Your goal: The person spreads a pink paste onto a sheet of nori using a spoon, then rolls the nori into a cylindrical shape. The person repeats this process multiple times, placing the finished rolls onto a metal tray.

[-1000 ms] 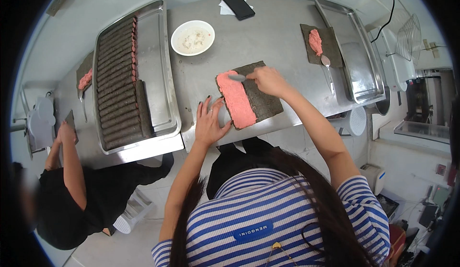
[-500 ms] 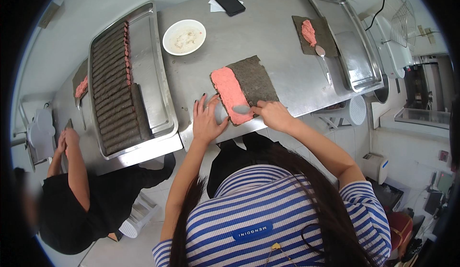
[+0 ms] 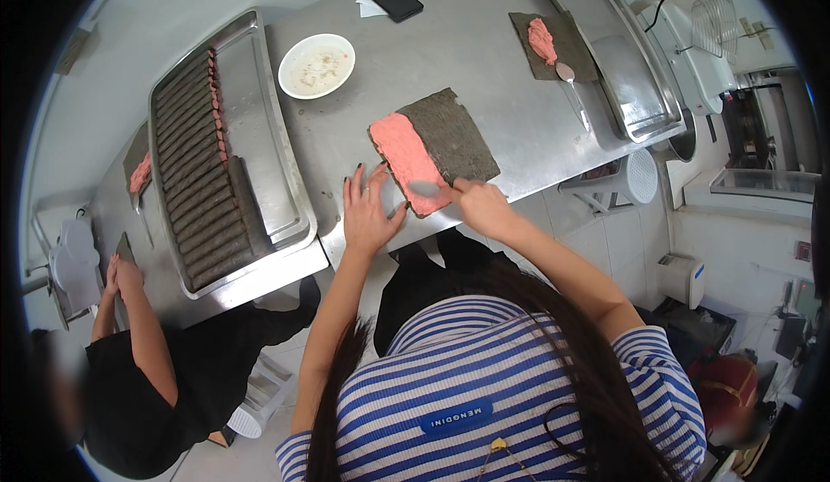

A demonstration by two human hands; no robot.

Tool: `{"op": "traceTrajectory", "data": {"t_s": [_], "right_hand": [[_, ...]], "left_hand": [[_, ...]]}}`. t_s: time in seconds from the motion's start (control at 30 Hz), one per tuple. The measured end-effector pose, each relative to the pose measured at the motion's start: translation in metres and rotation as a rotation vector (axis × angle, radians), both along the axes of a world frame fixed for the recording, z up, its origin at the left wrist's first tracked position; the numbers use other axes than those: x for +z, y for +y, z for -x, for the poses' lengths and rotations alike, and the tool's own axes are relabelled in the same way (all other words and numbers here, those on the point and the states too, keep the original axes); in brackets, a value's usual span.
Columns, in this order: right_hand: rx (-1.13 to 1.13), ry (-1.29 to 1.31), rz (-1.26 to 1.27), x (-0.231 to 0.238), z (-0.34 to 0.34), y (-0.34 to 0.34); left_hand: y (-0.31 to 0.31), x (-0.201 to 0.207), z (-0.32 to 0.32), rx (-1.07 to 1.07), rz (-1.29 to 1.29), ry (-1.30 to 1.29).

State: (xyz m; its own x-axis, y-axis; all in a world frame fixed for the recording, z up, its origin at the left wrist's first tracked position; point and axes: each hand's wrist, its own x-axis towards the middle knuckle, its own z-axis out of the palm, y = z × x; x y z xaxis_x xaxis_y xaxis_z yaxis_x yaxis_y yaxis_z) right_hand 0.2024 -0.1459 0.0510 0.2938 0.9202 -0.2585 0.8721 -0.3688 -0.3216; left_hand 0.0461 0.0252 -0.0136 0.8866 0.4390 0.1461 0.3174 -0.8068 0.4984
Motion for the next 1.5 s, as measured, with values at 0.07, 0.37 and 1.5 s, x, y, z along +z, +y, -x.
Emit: {"op": "traceTrajectory", "data": {"t_s": [0.07,0.37,1.5], "right_hand": [[0.048,0.083,0.0,0.007,0.009,-0.014],[-0.339,0.001,-0.072,-0.012,0.028,-0.023],[-0.234,-0.024,-0.424,-0.014,-0.085,0.044]], "left_hand": [[0.0,0.0,0.0,0.005,-0.004,0.007],[0.0,0.0,0.0,0.005,0.011,0.019],[-0.001,0.001,-0.003,0.006,-0.005,0.006]]}}
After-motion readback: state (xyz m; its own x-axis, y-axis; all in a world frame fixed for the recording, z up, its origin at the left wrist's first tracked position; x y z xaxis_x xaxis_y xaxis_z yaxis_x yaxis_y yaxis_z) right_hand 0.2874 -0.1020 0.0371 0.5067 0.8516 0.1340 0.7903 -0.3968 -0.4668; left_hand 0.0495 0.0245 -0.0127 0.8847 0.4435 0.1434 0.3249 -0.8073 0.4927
